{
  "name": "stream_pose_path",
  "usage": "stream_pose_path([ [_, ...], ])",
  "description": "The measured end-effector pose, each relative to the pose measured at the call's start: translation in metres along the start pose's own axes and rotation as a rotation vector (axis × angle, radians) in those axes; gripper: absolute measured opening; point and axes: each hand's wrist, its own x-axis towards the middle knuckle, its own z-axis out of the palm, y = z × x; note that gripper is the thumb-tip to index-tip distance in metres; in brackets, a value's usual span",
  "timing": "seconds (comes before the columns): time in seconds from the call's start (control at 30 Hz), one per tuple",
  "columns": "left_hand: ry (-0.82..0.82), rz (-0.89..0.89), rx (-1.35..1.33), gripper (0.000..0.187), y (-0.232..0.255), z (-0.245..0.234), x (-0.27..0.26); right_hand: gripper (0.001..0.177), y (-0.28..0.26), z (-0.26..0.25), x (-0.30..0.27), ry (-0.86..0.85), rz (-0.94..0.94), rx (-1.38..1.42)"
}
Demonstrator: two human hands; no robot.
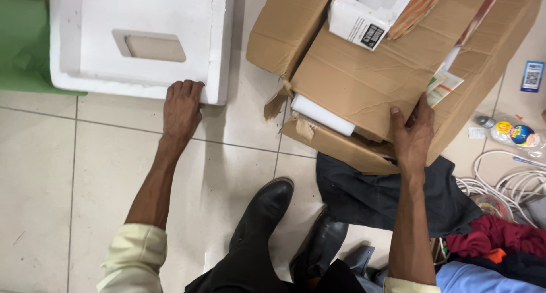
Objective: The person packs a cardboard box by first placing white foam padding and a small box inside. They then add several folded clothes, including black, grey, blue, and maroon garments, followed by a red artificial flower garland and a small plastic bag.
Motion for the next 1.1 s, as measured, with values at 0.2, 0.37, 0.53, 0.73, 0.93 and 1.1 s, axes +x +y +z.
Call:
stream_pose_path([
  [0.2,0.252,0.025,-0.172,0.057,0.061,-0.090,0.008,0.062,-0.007,-0.011,-0.013,0.167,-0.239,-0.137],
  [0.37,0.420,0.125,-0.323,0.055,0.114,-0.164,0.019,0.049,-0.044,-0.028,-0.029,0.048,-0.241,0.143],
  [0.53,0.565,0.431,-0.402,0.067,0.207,-0.200,0.034,0.057,-0.075,-0.025,-0.052,-0.347,-0.221,0.523],
  [0.73,0.626,0.518,-0.693,0.066,0.351,-0.189,0.082,0.069,-0.038,0.019,-0.095,-0.335,-0.247,0.644],
  [0.93,0.383,0.486,-0.765,0.065,0.435,-0.144,0.130,0.098,-0.052,-0.011,-0.086,-0.054,-0.075,0.811],
  [1.1,0.155,0.634,-0.820,0.069,0.415,-0.122,0.128,0.085,-0.035,-0.041,-0.048,0.103,0.001,1.246],
])
